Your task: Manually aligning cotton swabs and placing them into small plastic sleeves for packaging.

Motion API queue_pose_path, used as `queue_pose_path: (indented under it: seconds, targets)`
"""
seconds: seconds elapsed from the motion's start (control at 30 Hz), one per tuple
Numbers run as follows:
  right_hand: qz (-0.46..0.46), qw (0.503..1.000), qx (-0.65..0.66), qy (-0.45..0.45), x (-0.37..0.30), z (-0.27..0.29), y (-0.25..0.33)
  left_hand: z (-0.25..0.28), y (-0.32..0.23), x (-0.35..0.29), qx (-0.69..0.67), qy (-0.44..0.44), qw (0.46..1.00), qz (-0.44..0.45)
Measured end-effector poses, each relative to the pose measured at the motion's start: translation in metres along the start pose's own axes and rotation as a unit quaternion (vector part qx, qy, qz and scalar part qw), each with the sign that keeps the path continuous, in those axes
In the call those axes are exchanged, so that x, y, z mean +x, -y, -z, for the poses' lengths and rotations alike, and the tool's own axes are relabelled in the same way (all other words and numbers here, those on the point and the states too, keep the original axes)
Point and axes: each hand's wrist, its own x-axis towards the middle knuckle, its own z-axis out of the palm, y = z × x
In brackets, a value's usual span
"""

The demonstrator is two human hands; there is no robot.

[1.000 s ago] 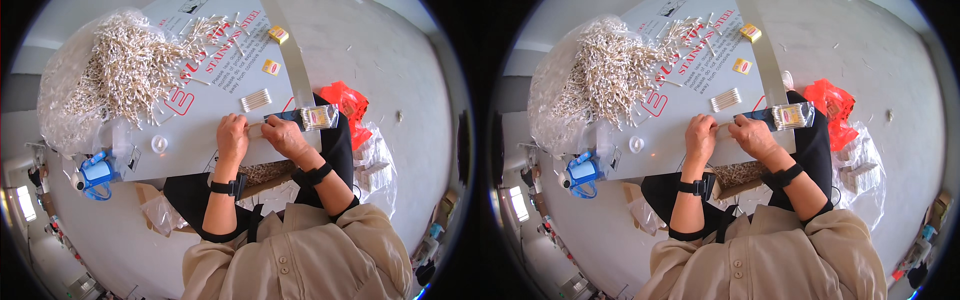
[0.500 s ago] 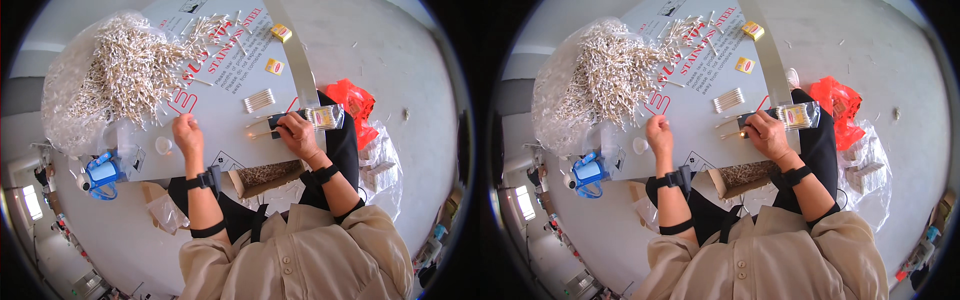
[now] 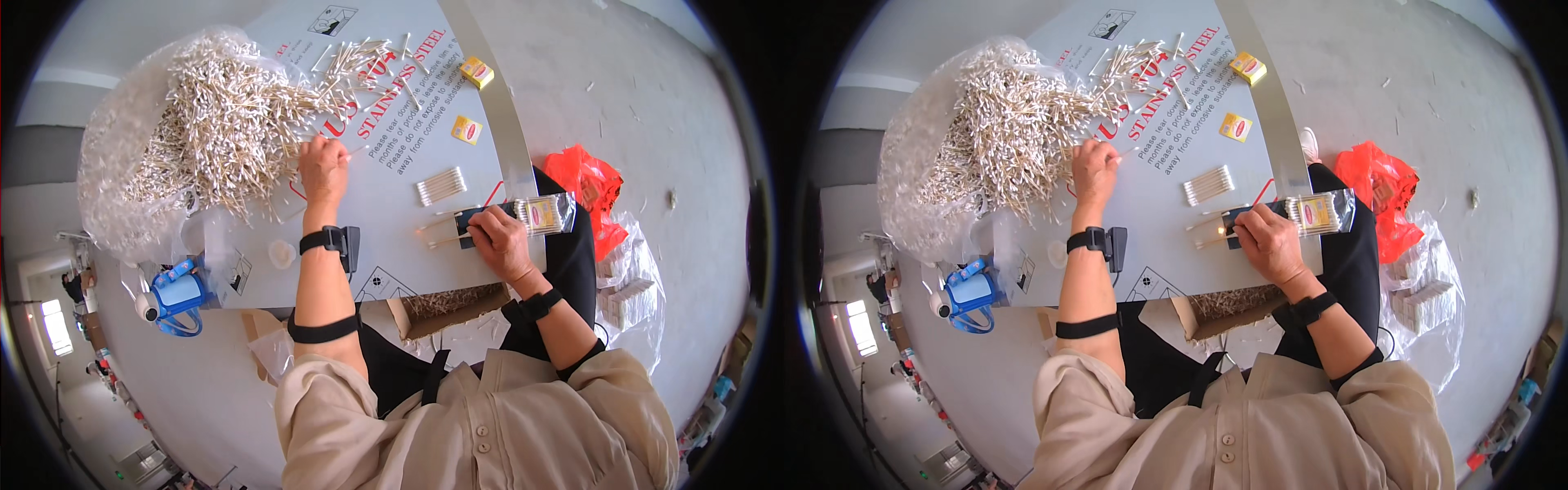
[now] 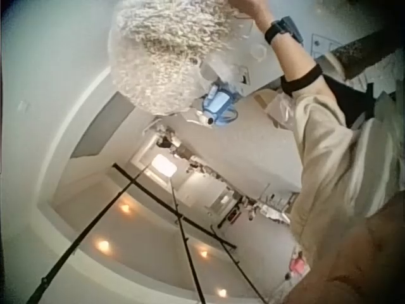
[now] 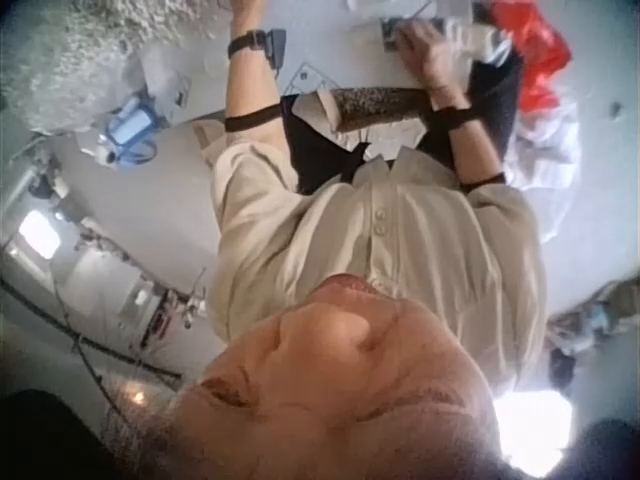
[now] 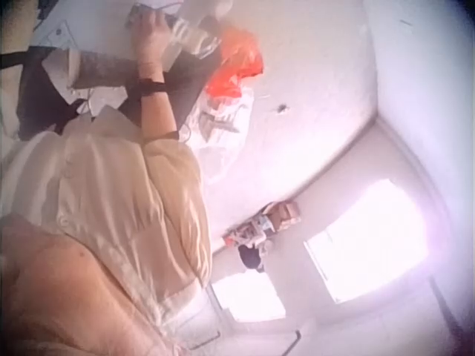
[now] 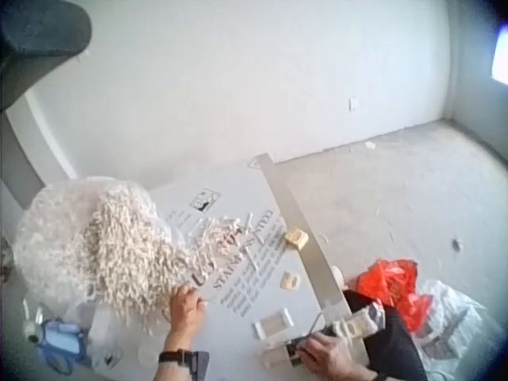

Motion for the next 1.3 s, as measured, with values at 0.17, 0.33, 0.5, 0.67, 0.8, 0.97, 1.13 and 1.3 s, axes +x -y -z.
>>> queue_pose_path:
  seconds: [0.17,0.33,0.5,0.67,0.8,0.97,1.13,1.3]
  targets:
    - [-0.002,1.0,-0.024,0.01,-0.002,0.003,-0.004,0.004,-0.005,-0.015,-0.066,0.154,0.986,-0.011]
    - [0.006,1.0,-0.007,0.009,0.002,0.002,0.0,0.017,0.029,0.012,-0.016,-0.023,0.999,0.027]
    - [-0.002,1.0,-0.017,0.013,0.0,0.003,-0.003,0.018,0.003,0.057,0.094,0.091,0.954,0.27]
    - [0.0,1.0,-0.005,0.009,0.001,0.003,-0.002,0.005,-0.002,0.058,0.1,0.117,0.916,0.369]
    - [-0.002,1.0,-0.008,0.007,0.001,0.004,0.0,0.0,-0.005,0.04,0.083,0.146,0.916,0.364]
    - [0.006,1.0,-0.019,0.005,0.002,0.003,-0.001,0.007,-0.004,0.007,-0.01,0.185,0.949,0.254]
    - [0.007,1.0,-0.017,0.003,0.001,0.002,-0.003,0.009,0.002,-0.013,-0.08,0.22,0.949,0.21]
    - [0.009,1.0,-0.018,0.003,0.0,0.001,-0.003,0.008,0.006,-0.023,-0.159,0.194,0.942,0.223]
